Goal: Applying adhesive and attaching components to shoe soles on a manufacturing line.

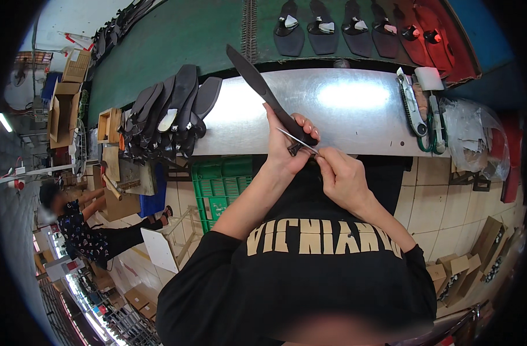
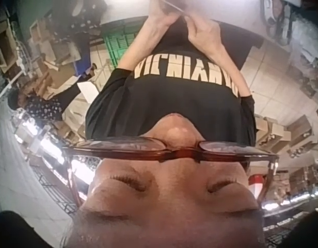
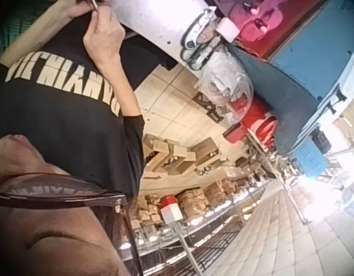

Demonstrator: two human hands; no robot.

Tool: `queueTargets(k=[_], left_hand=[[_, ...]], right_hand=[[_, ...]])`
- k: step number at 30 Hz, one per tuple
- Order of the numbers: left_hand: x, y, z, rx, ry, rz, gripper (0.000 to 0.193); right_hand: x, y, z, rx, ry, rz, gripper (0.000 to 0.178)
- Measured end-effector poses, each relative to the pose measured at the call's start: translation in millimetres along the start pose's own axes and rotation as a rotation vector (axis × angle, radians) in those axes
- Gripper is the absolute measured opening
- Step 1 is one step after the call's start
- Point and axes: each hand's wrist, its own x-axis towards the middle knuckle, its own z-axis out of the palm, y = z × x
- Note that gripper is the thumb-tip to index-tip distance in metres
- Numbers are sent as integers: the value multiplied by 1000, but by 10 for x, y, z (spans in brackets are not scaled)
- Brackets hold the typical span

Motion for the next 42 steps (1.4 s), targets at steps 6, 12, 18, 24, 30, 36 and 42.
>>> queueTargets(k=[6, 12, 18, 24, 30, 36, 42], left_hand=[[33, -14, -63, 1, -11, -44, 70], [18, 60, -14, -30, 86, -97, 68], [-170, 46, 205, 284, 30, -55, 48], [-150, -140, 153, 386, 24, -15, 38], [-237, -146, 211, 305, 16, -62, 32], [-74, -271, 18, 436, 160, 281, 29], [-611, 1256, 217, 725, 56, 777, 42]], right_hand=[[-70, -50, -25, 44, -51, -23, 7], [-235, -51, 61, 44, -134, -100, 10], [-11, -208, -198, 431, 16, 246, 30], [136, -104, -130, 350, 29, 27, 43], [196, -56, -51, 163, 188, -215, 30], [188, -108, -96, 221, 96, -92, 39], [252, 102, -441, 118, 189, 6, 46]])
